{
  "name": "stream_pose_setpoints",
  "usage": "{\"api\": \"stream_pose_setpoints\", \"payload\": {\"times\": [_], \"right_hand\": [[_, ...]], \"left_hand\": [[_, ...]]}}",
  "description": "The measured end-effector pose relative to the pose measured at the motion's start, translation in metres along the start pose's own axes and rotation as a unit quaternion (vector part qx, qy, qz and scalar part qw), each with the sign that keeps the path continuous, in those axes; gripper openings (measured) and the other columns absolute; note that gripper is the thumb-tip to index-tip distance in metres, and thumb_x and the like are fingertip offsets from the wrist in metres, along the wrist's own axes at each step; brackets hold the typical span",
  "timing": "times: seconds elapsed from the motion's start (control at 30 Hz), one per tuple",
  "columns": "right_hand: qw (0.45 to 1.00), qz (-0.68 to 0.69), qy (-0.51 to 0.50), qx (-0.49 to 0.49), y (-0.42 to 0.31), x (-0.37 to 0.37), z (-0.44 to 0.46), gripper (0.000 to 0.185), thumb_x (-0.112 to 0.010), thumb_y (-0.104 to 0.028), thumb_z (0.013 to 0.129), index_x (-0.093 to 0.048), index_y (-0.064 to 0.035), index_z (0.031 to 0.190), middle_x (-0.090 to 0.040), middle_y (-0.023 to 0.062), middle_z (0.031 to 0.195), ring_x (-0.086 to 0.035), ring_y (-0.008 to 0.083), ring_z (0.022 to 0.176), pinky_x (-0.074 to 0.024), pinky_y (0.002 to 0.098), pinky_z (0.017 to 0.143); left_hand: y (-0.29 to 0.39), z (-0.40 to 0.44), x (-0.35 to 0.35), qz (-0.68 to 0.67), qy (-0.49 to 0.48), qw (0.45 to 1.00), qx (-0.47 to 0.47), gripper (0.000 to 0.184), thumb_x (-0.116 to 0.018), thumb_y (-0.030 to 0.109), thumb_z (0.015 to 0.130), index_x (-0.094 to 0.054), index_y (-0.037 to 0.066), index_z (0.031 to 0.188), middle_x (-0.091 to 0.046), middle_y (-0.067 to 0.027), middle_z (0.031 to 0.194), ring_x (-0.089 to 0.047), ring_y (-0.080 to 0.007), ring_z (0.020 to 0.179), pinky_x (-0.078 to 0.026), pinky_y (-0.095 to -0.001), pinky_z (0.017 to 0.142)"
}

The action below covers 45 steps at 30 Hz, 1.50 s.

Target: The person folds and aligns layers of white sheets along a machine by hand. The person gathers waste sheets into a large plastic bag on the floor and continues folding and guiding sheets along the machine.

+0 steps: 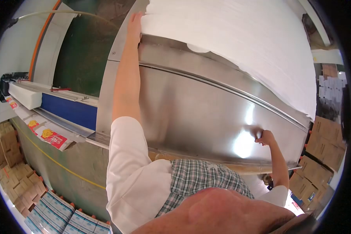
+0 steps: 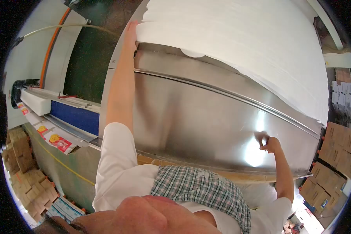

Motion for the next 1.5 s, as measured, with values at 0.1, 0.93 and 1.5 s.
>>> {"api": "stream_pose_setpoints", "payload": {"times": [0.1,0.93,1.5], "right_hand": [[1.0,-0.005,-0.012,-0.015,0.003,-0.001,0.0,0.032,-0.074,-0.032,0.057,-0.06,-0.0023,0.056,-0.058,0.0054,0.049,-0.058,0.0152,0.043,-0.0495,0.0265,0.051],[0.985,-0.043,0.107,0.126,-0.051,0.033,0.002,0.036,-0.061,-0.039,0.069,-0.058,-0.0038,0.061,-0.058,0.0133,0.061,-0.058,0.0281,0.062,-0.0453,0.037,0.058],[0.877,-0.015,0.379,0.296,-0.317,0.244,0.016,0.047,-0.038,-0.047,0.085,-0.058,-0.0078,0.101,-0.058,0.0124,0.101,-0.052,0.0274,0.099,-0.0373,0.0455,0.082]], "left_hand": [[0.006,-0.011,0.002,0.029,-0.013,0.999,-0.013,0.016,-0.054,0.023,0.081,-0.056,0.007,0.081,-0.055,-0.0013,0.073,-0.051,-0.0102,0.068,-0.04,-0.0254,0.06],[0.016,-0.092,-0.189,0.737,-0.409,0.53,-0.091,0.078,-0.039,0.07,0.072,-0.058,0.002,0.105,-0.058,-0.0144,0.104,-0.054,-0.0304,0.099,-0.042,-0.0358,0.083],[0.034,-0.219,-0.206,0.695,-0.335,0.539,-0.337,0.084,-0.07,0.05,0.053,-0.041,0.012,0.122,-0.047,-0.0107,0.119,-0.039,-0.0283,0.113,-0.021,-0.0511,0.098]]}}
Point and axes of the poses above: each hand's wrist, its own z-axis towards the middle knuckle, its own x-axis out of the back of the hand, y = z × x, the point moved 10 cm from there along z, towards the middle knuckle
